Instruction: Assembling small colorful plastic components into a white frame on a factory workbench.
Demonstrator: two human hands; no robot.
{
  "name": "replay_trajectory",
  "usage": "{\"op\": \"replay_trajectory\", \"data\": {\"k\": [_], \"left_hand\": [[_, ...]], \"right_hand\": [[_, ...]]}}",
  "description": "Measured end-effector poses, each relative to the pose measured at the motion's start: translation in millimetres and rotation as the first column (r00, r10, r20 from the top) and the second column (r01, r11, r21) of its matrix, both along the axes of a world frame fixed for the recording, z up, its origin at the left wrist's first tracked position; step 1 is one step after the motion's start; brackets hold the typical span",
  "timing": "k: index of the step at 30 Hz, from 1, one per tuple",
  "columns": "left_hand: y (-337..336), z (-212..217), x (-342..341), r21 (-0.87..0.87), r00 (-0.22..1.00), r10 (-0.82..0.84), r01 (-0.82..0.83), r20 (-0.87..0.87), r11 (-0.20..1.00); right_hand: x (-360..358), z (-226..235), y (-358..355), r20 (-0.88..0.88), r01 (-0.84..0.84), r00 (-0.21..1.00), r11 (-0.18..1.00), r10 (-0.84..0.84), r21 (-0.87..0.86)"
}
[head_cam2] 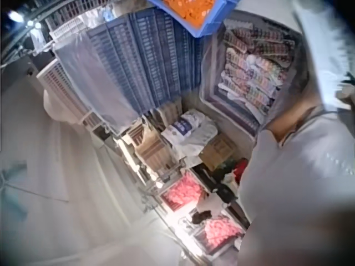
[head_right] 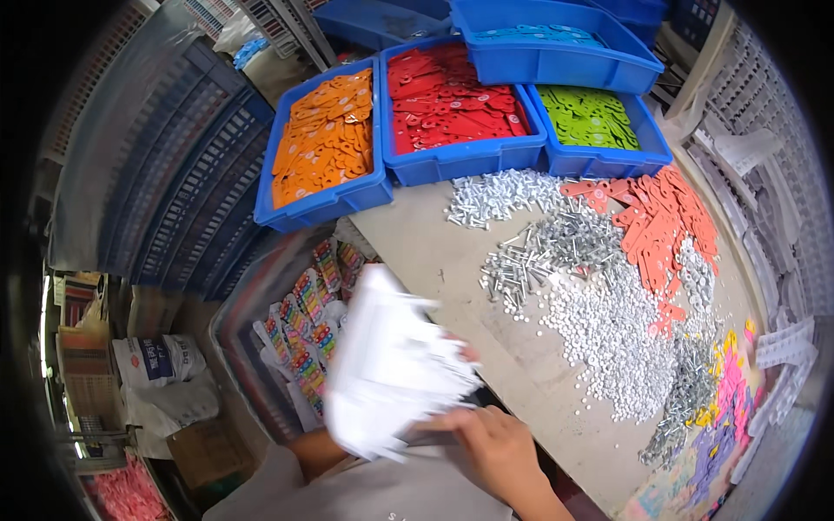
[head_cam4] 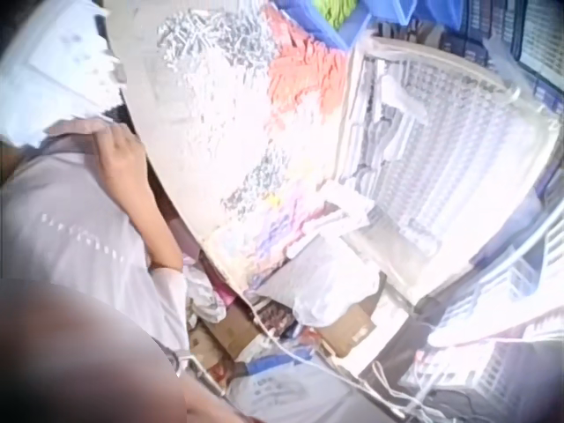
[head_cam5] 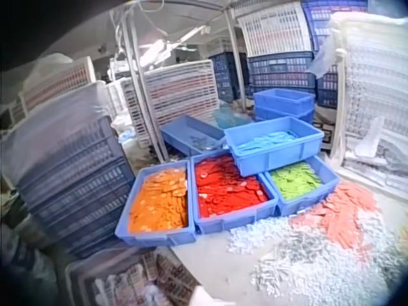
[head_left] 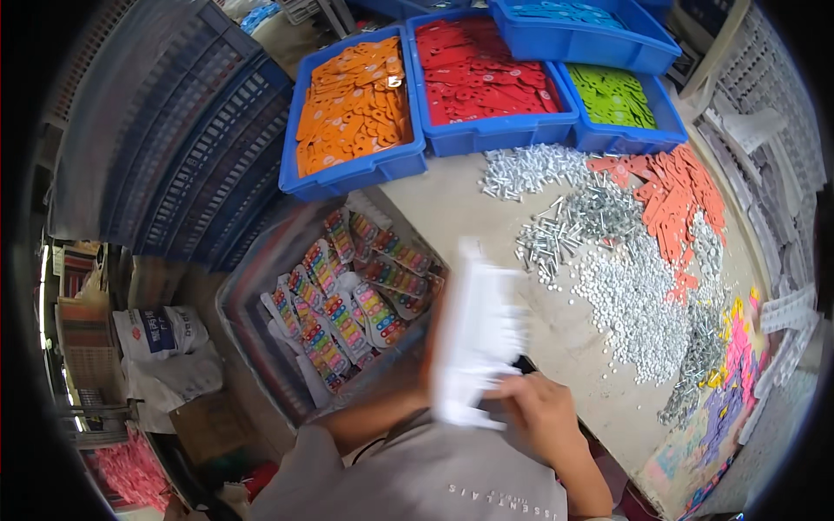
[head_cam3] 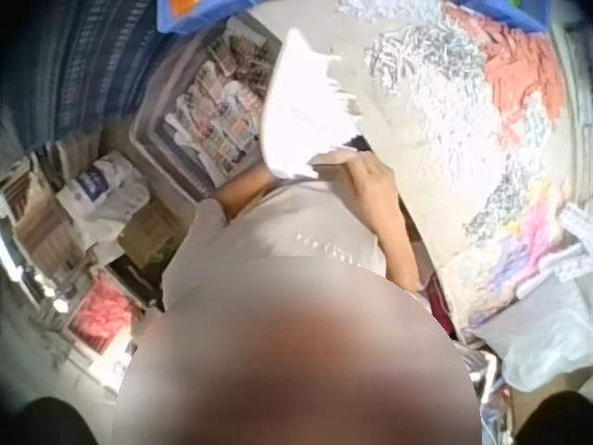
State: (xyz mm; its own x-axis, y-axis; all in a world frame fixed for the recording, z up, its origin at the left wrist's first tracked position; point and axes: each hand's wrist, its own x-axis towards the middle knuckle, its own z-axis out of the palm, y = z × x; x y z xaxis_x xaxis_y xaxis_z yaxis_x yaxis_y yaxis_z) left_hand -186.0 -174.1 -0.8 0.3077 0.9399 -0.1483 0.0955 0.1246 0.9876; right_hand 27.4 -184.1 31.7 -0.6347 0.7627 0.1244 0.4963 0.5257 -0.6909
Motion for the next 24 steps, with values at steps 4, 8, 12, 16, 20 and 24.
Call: {"op": "replay_trajectory", "data": {"k": [4,8,12,16,20,24], "left_hand": [[-40,-79,-77,0.142,0.833,0.531,-0.513,-0.154,0.846],[-77,-176,-184,0.389,0.253,0.591,-0.550,-0.766,0.739],[-92,-250,-240,0.342,0.189,0.416,-0.330,-0.889,0.880],[-39,-312,-247,0.067,0.219,0.066,-0.002,-0.974,0.998],[20,-351,-263,0.334,0.110,0.321,0.464,-0.941,0.821],[77,-328,-237,0.148,-0.212,0.271,0.460,-0.939,0.875]], "right_hand": [[-13,1,10,-0.028,0.113,0.993,0.993,-0.112,0.024],[34,-35,10,-0.027,0.498,0.866,0.856,-0.499,0.136],[69,-59,-1,-0.029,0.731,0.682,0.682,-0.731,0.030],[74,-62,-13,-0.085,0.812,0.580,0.583,-0.810,-0.026],[58,-61,-8,-0.052,0.745,0.666,0.662,-0.744,0.081],[59,-66,-7,-0.052,0.744,0.665,0.656,-0.745,0.125]]}}
